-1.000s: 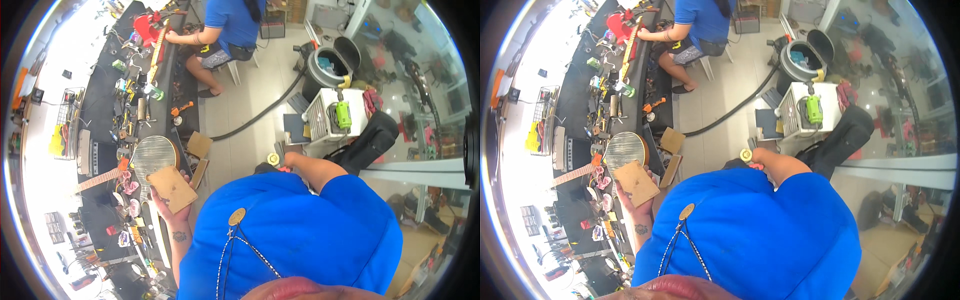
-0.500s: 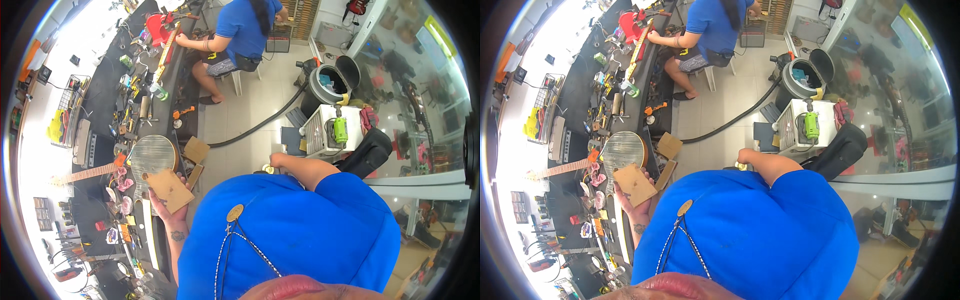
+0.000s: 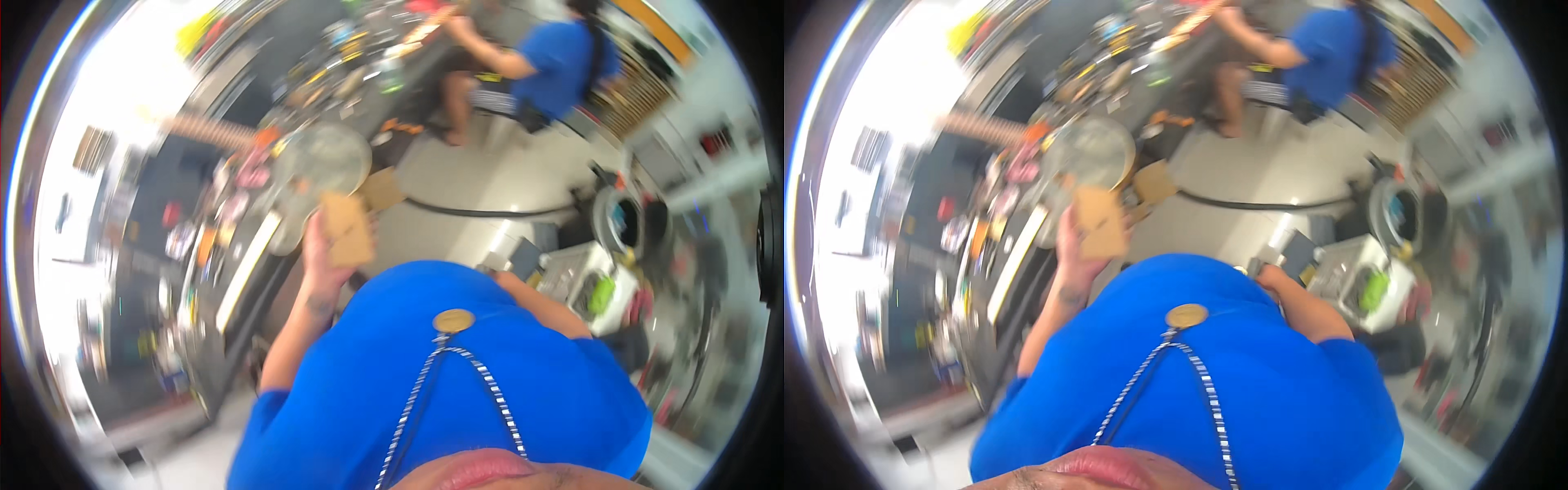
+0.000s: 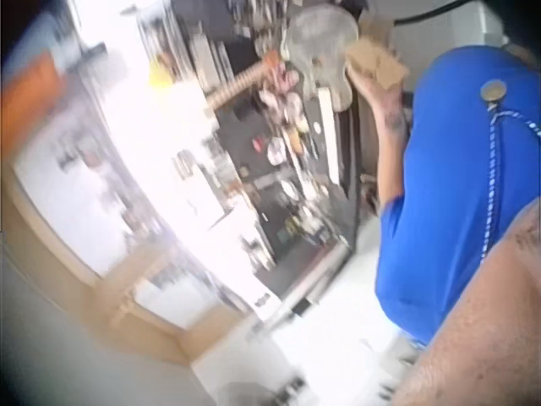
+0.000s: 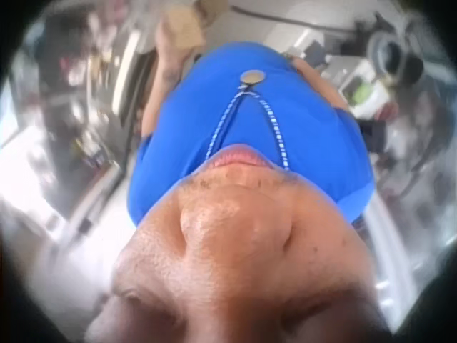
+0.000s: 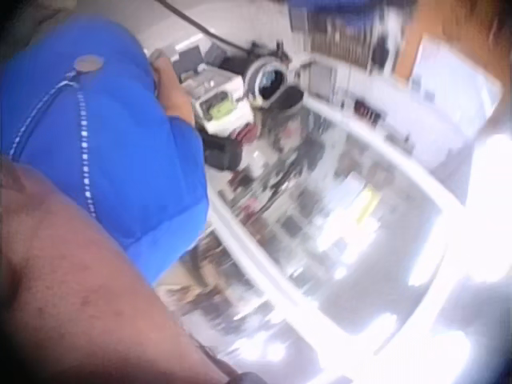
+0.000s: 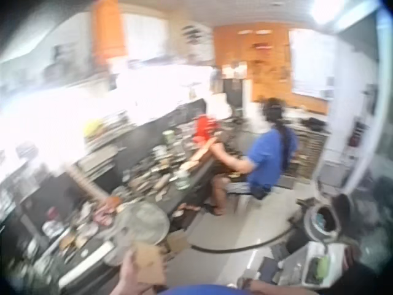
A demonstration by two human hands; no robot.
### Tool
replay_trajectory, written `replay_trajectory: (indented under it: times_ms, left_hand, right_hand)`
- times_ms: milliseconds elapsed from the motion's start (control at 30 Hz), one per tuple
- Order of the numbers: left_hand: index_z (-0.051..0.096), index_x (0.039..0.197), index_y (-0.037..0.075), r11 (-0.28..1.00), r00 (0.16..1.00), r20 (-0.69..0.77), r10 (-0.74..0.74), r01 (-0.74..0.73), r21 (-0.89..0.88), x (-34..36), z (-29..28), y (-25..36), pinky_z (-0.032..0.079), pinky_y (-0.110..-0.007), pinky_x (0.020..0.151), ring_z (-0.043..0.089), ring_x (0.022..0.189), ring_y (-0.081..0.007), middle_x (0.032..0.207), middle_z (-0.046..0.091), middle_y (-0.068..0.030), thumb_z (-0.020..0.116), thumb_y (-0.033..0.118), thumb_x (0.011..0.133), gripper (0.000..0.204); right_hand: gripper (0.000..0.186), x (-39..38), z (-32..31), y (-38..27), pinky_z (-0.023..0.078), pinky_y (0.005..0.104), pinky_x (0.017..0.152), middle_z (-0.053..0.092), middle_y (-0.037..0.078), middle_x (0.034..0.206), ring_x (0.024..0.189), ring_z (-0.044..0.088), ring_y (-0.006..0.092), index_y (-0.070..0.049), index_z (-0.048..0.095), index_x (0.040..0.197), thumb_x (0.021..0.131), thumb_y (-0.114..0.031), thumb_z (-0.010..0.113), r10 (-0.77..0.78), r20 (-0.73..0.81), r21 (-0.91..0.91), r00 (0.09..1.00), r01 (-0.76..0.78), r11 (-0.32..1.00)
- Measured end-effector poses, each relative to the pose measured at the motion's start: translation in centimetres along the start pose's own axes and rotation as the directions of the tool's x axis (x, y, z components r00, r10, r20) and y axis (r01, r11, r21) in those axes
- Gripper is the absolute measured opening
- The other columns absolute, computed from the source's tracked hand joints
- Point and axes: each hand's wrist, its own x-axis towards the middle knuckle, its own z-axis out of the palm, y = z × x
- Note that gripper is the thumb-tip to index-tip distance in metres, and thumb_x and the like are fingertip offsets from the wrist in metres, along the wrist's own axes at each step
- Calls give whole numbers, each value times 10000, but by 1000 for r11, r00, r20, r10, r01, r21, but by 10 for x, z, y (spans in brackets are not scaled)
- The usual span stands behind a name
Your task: The person wraps sandpaper around a wooden block by hand and sands a guitar headstock using the sandpaper-wrapped block.
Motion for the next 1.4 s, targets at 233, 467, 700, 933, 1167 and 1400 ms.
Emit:
replay_trajectory:
  times_ms: [233,467,700,933,1167,1400]
  left_hand:
    - [668,1326,105,1000,985,-175,-12,8,-21,-6,-26,-19,596,-514,797,733,972,-333,1149,735,-142,510,606,1066,586]
    - [684,1308,106,987,953,-287,94,-128,-100,-55,-64,0,596,-521,830,736,992,-332,1141,736,-156,499,633,1060,611]
    - [668,1339,62,902,893,-349,283,-372,-221,-120,-129,33,604,-538,886,723,1029,-368,1172,720,-187,454,597,1035,652]
    - [618,1417,28,880,849,-433,302,-423,-218,-168,-175,78,605,-560,919,715,1084,-390,1247,698,-225,445,589,1046,695]
    - [564,1499,9,806,844,-365,394,-508,-304,-237,-230,143,583,-575,993,697,1177,-428,1373,666,-266,451,569,1049,727]
    - [513,1556,21,780,776,-444,448,-582,-229,-319,-286,194,563,-589,1019,674,1216,-438,1423,636,-268,476,616,1015,805]
  right_hand:
    - [398,16,-37,-43,593,478,915,785,250,1094,1040,762,387,-18,805,1087,916,-357,683,135,171,-113,976,-116,987]
    - [389,36,-72,-67,598,468,896,789,243,1071,1019,768,375,-2,800,1078,919,-335,677,126,194,-206,973,-85,975]
    - [380,78,-103,-140,602,458,876,793,236,1048,999,774,363,14,795,1068,923,-314,672,-91,151,-294,984,132,947]
    - [233,122,-102,-393,564,377,728,746,116,830,754,700,208,15,736,1053,932,-177,685,-486,-24,58,874,486,872]
    - [252,131,-35,-710,577,379,811,767,144,978,915,740,241,-1,720,1095,928,-189,718,-765,107,278,635,719,636]
    - [288,180,99,-875,557,349,555,762,99,895,684,717,188,-13,739,1152,917,-174,700,-470,350,393,810,328,859]
